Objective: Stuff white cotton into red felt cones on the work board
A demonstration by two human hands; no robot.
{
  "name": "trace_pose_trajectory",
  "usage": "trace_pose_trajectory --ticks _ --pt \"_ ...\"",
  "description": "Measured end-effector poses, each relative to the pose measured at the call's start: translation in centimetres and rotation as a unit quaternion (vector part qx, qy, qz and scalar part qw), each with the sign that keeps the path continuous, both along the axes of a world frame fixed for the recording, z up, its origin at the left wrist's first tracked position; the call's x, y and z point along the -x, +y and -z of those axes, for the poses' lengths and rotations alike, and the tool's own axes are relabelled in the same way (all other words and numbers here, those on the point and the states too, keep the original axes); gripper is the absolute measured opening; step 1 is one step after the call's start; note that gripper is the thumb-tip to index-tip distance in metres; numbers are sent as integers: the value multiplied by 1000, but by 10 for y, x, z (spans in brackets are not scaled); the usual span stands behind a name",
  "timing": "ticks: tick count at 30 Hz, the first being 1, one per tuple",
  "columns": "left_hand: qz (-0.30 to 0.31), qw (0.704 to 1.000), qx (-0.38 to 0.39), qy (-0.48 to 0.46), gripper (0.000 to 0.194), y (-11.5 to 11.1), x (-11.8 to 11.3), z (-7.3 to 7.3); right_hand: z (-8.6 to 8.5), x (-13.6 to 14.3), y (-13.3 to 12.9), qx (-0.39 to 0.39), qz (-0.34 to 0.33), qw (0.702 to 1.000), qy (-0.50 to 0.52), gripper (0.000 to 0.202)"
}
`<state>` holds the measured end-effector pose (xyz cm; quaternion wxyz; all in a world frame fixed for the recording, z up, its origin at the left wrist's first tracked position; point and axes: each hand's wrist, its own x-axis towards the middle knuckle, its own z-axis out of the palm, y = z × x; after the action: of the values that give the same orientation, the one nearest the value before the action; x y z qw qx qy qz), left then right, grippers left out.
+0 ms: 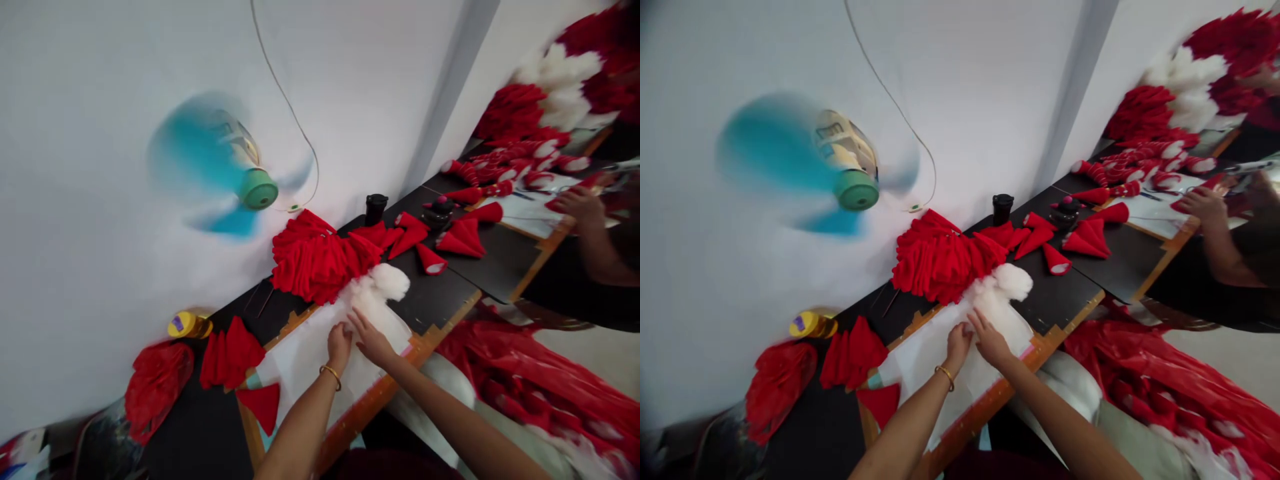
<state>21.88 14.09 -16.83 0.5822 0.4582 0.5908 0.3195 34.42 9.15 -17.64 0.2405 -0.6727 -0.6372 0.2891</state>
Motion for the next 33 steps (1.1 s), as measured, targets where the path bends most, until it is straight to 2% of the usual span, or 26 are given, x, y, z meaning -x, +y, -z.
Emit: trace_pose_trajectory --ticks 2,4,5,7,10,13,15,18,20,21,23,26,28,31,33 --pt "0 1000 13 -9 11 -1 -4 1 6 -1 10 38 -36 998 -32 72" --pt "-9 1000 23 -16 11 -5 5 -1 14 -1 18 45 -20 998 -44 46" --pt "-19 999 26 -18 12 -7 14 -4 17 -2 22 41 -6 998 -43 34" --pt "-57 998 29 -21 17 -10 44 -10 22 -6 27 34 14 999 -37 26" --pt "-152 988 25 -22 33 -12 99 -21 28 -16 32 38 24 998 -33 28" --pt "-203 978 31 -38 43 -15 142 -34 29 -23 36 48 12 998 -36 34" --pt "-218 971 48 -81 45 -22 156 -43 23 -25 37 49 -7 998 -35 35" --pt "-232 958 70 -155 44 -36 156 -56 -1 -22 31 35 -31 998 -41 49" --pt "-235 955 66 -169 46 -47 146 -63 -23 -10 23 -5 -34 999 -27 52" --pt "-233 956 61 -169 47 -54 140 -65 -34 0 17 -29 -35 999 1 48" --pt "-222 959 55 -167 45 -67 129 -67 -50 31 5 -35 -53 991 115 38" --pt "-162 975 45 -147 32 -84 123 -66 -56 83 -14 104 -100 940 309 31" --pt "-154 982 27 -104 27 -93 134 -64 -51 109 -23 128 -84 923 352 29" --pt "-206 977 5 -57 30 -102 168 -65 -47 125 -29 99 -40 937 331 29" --pt "-230 972 2 -51 33 -105 190 -67 -54 131 -29 102 -33 939 325 29"
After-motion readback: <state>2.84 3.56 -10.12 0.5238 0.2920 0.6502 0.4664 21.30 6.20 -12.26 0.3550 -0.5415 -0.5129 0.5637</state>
